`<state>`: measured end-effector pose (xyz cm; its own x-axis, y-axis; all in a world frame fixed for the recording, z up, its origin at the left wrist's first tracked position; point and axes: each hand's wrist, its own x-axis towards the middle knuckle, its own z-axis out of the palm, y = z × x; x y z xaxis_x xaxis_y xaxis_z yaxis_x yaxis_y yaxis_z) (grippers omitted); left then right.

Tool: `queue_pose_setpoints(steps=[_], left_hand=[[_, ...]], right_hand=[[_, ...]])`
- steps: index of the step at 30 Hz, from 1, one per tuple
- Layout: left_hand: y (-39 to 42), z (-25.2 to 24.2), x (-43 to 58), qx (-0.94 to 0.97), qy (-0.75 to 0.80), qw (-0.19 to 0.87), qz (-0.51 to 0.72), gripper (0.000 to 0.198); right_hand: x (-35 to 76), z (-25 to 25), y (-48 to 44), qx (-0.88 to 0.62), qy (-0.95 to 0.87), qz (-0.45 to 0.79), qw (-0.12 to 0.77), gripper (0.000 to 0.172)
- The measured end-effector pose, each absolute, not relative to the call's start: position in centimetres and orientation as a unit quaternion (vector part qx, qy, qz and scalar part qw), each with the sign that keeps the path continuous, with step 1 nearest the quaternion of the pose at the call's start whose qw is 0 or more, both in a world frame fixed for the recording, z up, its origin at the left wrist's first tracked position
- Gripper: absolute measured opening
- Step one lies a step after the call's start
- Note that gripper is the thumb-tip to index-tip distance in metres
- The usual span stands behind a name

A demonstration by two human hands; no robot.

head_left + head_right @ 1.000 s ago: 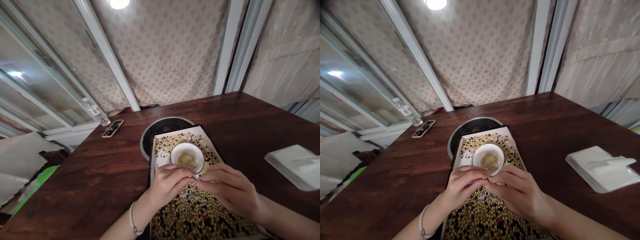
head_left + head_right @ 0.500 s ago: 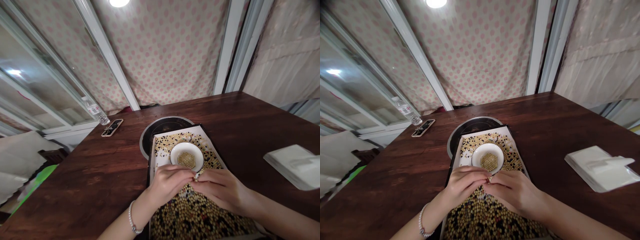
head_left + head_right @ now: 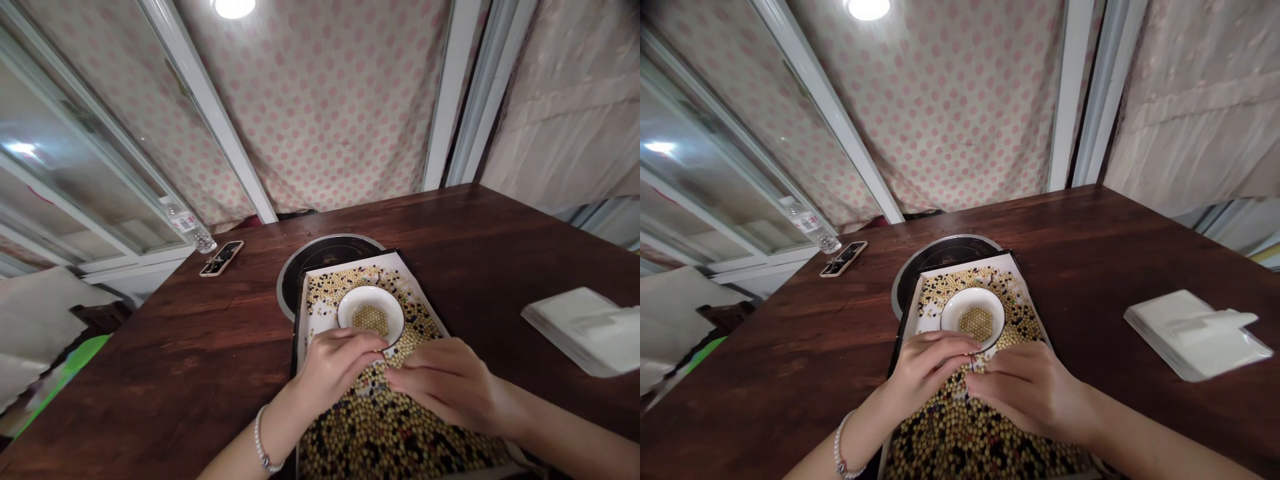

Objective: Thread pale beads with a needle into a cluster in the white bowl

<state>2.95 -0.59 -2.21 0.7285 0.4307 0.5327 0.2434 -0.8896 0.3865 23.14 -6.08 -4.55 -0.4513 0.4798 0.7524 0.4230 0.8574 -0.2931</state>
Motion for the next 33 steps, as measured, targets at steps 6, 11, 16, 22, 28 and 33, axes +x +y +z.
queue_pose_setpoints(steps=[6,11,16,22,28,33], left_hand=[[-0.56,-2.31,2.98,0.917,0.187,0.157,0.317,0.017],[-0.54,-2.46,3.05,0.917,0.193,0.147,0.316,0.017],[-0.47,-2.51,3.04,0.919,0.188,0.134,0.321,0.014],[-0.51,-2.50,3.04,0.921,0.182,0.124,0.320,0.013],[-0.64,-2.42,3.04,0.921,0.176,0.114,0.330,0.013],[-0.66,-2.38,3.00,0.923,0.170,0.112,0.327,0.013]], right_hand=[[23.02,-4.26,-5.90,-0.263,-0.834,0.081,0.477,0.021],[22.88,-4.01,-5.72,-0.264,-0.812,0.159,0.495,0.015],[22.71,-3.99,-5.58,-0.282,-0.798,0.171,0.505,0.010],[22.81,-3.97,-5.48,-0.296,-0.771,0.228,0.516,0.009],[22.88,-3.99,-5.39,-0.303,-0.752,0.262,0.524,0.010],[23.03,-4.19,-5.22,-0.298,-0.769,0.248,0.509,0.012]])
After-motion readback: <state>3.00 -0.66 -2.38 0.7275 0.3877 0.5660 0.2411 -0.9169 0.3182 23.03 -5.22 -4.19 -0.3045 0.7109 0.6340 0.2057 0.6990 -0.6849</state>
